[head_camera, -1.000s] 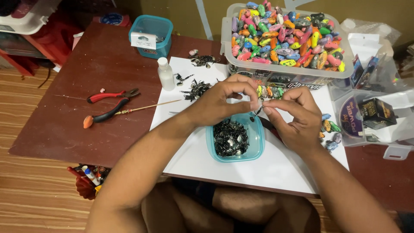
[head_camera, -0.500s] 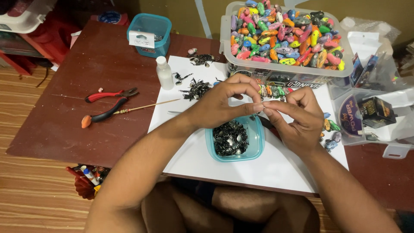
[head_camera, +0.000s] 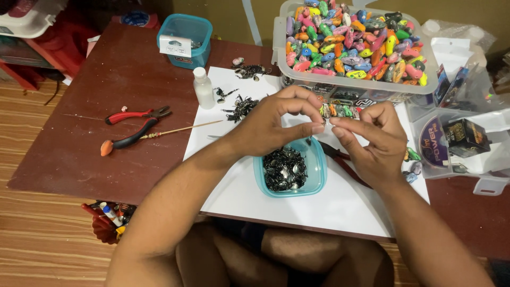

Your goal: Assembling fishing lures by attaching metal swivels and hooks to plastic bodies

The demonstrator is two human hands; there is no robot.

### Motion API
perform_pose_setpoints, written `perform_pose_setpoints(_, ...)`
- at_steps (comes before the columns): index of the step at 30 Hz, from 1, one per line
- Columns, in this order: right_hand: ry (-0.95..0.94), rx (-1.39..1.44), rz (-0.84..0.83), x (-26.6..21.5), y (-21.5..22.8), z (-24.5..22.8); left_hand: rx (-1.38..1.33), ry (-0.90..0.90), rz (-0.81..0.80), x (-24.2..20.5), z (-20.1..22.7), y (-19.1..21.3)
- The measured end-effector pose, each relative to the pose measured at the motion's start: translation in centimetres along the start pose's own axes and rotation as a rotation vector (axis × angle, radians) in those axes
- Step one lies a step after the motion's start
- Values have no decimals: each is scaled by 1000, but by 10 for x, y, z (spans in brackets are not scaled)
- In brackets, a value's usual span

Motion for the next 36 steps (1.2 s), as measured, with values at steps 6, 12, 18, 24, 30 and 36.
perform_pose_setpoints(6,-28,-29,36,-1,15,19,-7,-23,93,1,-9,5)
perform_pose_setpoints(12,-302,-238,-121,15,13,-2,253,-12,-3,3,-2,40)
perform_pose_setpoints(18,-345,-212,-210,8,1,15,403,-37,-24,1,-5,41)
perform_pose_setpoints(24,-611,-537,-518,1,16,34,309,-43,-69,-1,-15,33)
perform_pose_setpoints(30,-120,-352,-217,4,11,19,297,-78,-143,-1,-8,32)
perform_pose_setpoints(36,14,-155,-254,10,-6,-7,544,-95,-271,-1,18,30)
Point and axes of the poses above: each hand's wrist, its own x-axis towards the middle knuckle, its own y-axis out of the back of the hand, z = x × y, the point moved 2 cm from there along x, towards the middle knuckle, and after that the axes turned 15 degrees about x, right-handed, at the moved point
